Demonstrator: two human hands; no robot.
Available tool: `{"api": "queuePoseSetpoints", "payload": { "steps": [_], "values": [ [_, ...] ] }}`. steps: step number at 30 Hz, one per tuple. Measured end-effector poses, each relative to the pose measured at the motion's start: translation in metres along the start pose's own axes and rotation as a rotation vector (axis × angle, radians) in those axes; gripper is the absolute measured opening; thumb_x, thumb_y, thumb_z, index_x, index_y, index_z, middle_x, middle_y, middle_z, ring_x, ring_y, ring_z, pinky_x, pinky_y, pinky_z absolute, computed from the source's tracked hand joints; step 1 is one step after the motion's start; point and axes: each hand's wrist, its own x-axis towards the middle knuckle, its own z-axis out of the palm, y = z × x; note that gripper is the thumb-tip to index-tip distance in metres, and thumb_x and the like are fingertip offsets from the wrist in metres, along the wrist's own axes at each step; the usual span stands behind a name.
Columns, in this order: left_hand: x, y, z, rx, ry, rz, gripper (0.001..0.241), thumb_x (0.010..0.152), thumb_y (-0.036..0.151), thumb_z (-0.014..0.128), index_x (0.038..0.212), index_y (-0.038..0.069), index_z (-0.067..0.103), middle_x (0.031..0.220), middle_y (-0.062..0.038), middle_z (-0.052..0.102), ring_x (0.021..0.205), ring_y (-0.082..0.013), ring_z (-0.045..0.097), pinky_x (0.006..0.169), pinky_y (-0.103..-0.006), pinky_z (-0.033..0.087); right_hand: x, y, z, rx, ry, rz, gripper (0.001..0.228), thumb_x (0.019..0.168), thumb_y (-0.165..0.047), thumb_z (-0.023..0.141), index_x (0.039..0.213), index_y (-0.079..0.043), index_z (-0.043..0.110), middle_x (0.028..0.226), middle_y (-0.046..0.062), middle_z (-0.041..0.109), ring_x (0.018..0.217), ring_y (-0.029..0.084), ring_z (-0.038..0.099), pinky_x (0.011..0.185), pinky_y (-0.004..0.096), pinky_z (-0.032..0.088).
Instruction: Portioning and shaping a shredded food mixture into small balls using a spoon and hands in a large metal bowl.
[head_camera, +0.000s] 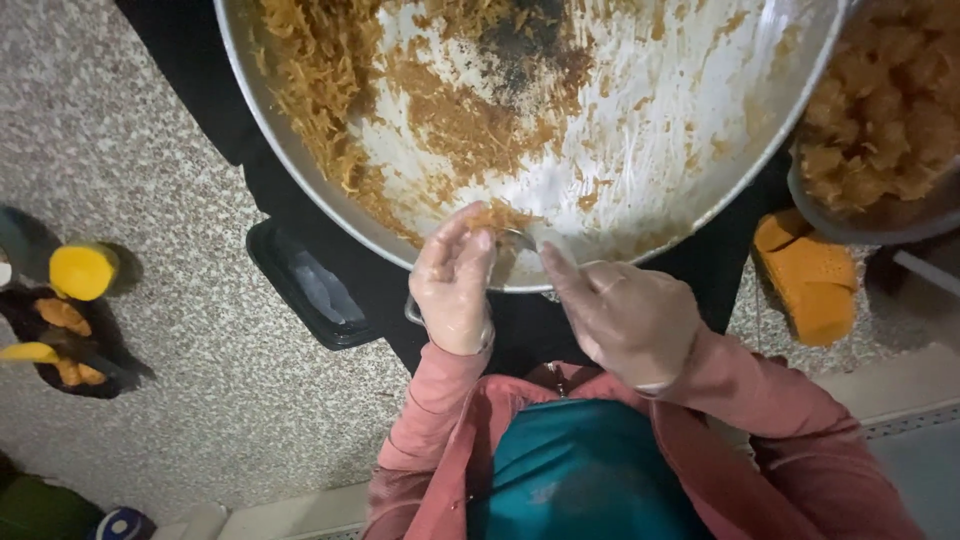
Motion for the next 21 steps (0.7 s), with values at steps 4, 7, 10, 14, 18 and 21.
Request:
{"api": "queuePoseSetpoints", "payload": {
  "steps": [4, 7, 10, 14, 18, 21],
  "values": [
    [-0.006, 0.000, 0.009, 0.107, 0.022, 0.063, 0.027, 0.086, 0.004, 0.082, 0.111, -0.003, 0.076, 0.095, -0.020, 0.077, 0.083, -0.0142, 0.072, 0.075, -0.0301, 0.065, 0.007, -0.003, 0.004, 0.043, -0.045, 0.006, 0.053, 0.081, -0.017, 0.062, 0.134, -0.019, 0.069, 0.063, -0.001, 0.053, 0.047, 0.017, 0.053, 0.043, 0.031, 0.043],
    [-0.007, -0.009, 0.004, 0.126, 0.022, 0.127, 0.027, 0.084, 0.004, 0.085, 0.109, -0.003, 0.077, 0.096, -0.022, 0.078, 0.086, -0.0172, 0.074, 0.077, -0.0324, 0.065, 0.016, -0.011, 0.010, 0.034, -0.003, 0.020, 0.041, 0.079, -0.016, 0.067, 0.119, -0.014, 0.074, 0.063, 0.001, 0.055, 0.048, 0.019, 0.053, 0.044, 0.031, 0.044],
    [-0.006, -0.003, 0.004, 0.117, -0.010, 0.179, 0.024, 0.084, 0.001, 0.084, 0.107, -0.003, 0.076, 0.099, -0.022, 0.078, 0.087, -0.0172, 0.073, 0.077, -0.0341, 0.065, 0.017, -0.009, 0.022, 0.025, 0.073, 0.028, 0.038, 0.085, -0.012, 0.060, 0.120, -0.011, 0.075, 0.064, 0.004, 0.052, 0.048, 0.021, 0.050, 0.044, 0.032, 0.043],
    [-0.006, -0.017, -0.002, -0.137, -0.124, 0.051, 0.016, 0.084, -0.008, 0.075, 0.099, -0.012, 0.073, 0.079, -0.029, 0.073, 0.064, -0.0314, 0.075, 0.060, -0.0426, 0.066, -0.001, -0.003, 0.053, 0.051, 0.075, 0.113, 0.048, 0.090, -0.010, 0.054, 0.135, -0.014, 0.071, 0.061, 0.003, 0.048, 0.045, 0.022, 0.047, 0.039, 0.037, 0.039],
    [-0.002, 0.003, 0.000, -0.233, -0.165, -0.140, 0.021, 0.090, 0.006, 0.065, 0.102, -0.011, 0.069, 0.086, -0.031, 0.071, 0.073, -0.0340, 0.076, 0.069, -0.0481, 0.067, -0.006, 0.029, 0.050, 0.217, 0.200, 0.174, 0.051, 0.097, -0.011, 0.056, 0.145, -0.022, 0.067, 0.071, 0.009, 0.054, 0.054, 0.028, 0.052, 0.051, 0.038, 0.046],
    [0.004, 0.014, 0.006, -0.590, -0.275, -0.373, 0.027, 0.100, 0.021, 0.057, 0.093, -0.003, 0.068, 0.127, -0.036, 0.064, 0.096, -0.0439, 0.075, 0.082, -0.0557, 0.066, 0.008, 0.036, 0.021, 0.313, 0.101, 0.243, 0.035, 0.103, -0.017, 0.063, 0.135, -0.015, 0.076, 0.069, 0.004, 0.064, 0.055, 0.025, 0.056, 0.053, 0.036, 0.051]
  ]
}}
